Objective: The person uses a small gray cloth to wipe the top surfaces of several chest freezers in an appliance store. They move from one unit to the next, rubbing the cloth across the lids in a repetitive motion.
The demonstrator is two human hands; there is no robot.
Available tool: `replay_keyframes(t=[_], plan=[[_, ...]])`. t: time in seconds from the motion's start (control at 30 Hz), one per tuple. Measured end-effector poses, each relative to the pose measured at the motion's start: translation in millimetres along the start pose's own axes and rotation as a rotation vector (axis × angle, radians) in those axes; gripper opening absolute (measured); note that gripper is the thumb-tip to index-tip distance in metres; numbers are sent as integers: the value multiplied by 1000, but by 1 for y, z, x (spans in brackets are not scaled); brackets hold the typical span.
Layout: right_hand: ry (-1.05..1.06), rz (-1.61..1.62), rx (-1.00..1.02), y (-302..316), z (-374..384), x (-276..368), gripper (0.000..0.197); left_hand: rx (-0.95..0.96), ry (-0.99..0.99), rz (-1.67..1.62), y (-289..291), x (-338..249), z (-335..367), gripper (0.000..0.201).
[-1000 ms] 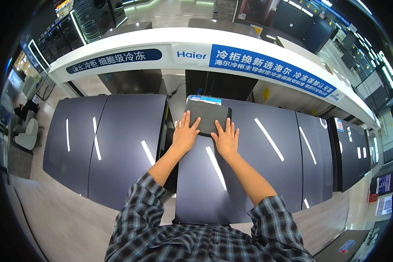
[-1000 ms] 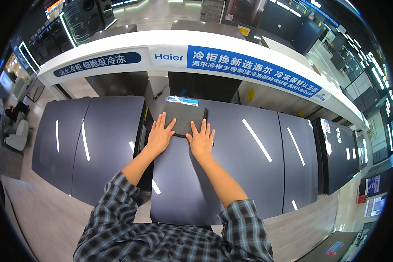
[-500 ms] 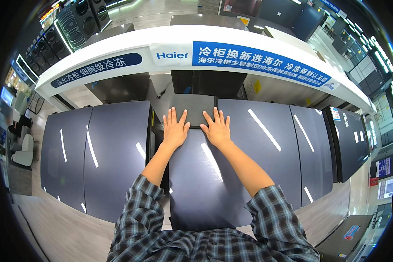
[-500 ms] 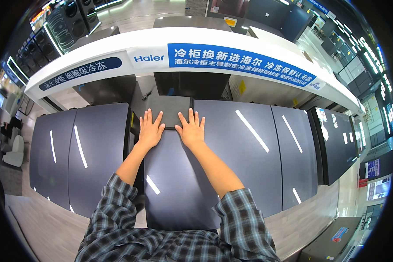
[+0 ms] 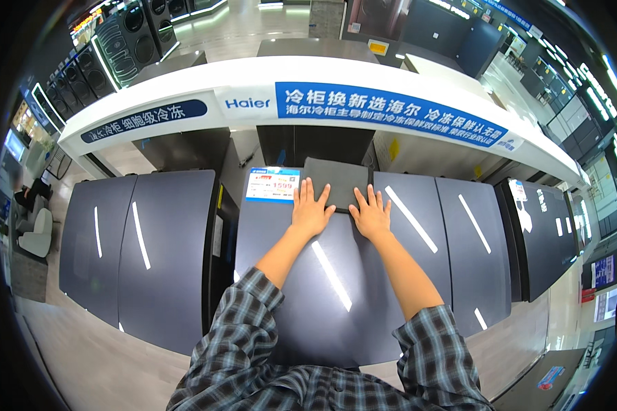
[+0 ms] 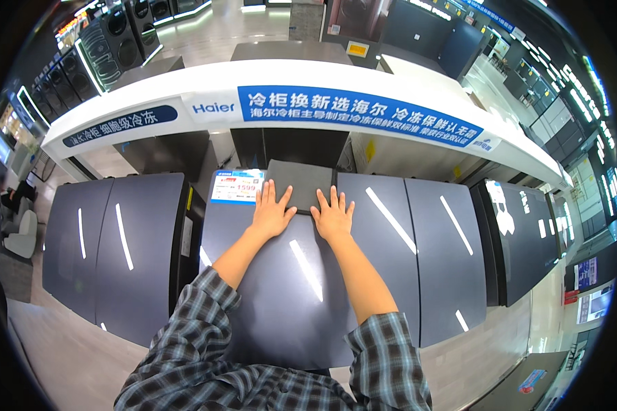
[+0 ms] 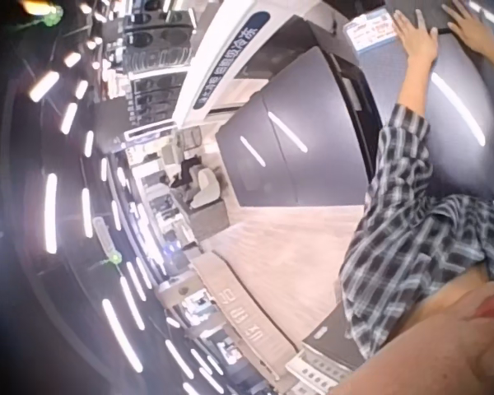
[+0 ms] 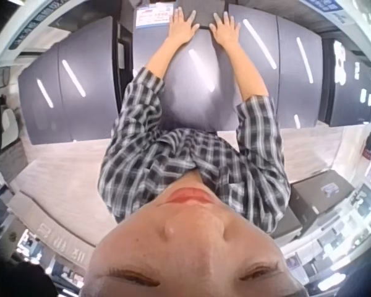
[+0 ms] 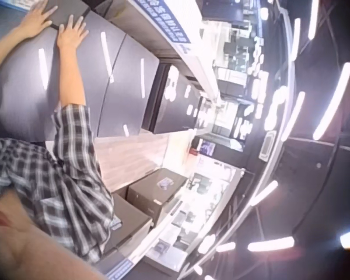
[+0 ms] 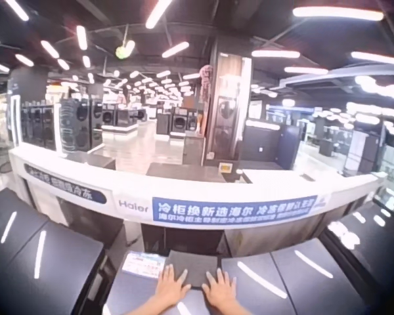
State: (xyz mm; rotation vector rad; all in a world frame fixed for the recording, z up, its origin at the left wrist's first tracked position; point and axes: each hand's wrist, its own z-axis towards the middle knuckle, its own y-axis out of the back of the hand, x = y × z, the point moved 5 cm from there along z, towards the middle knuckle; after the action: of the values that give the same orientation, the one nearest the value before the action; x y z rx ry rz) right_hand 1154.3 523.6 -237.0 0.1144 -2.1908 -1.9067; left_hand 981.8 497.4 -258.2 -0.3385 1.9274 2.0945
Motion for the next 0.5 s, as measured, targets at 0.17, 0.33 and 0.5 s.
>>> replay_keyframes(t=[0.17,0.33,0.5], plan=[[-3,34,28,3,-1,-29,60,10,61,68,-2,-21,5,65],[71,44,-8,-2,-18,-32,59,107,93,134,9,-25,-20,61],[141,-21,16,-4,-62,-25,59,102,119,125,13,-30,-67,57]])
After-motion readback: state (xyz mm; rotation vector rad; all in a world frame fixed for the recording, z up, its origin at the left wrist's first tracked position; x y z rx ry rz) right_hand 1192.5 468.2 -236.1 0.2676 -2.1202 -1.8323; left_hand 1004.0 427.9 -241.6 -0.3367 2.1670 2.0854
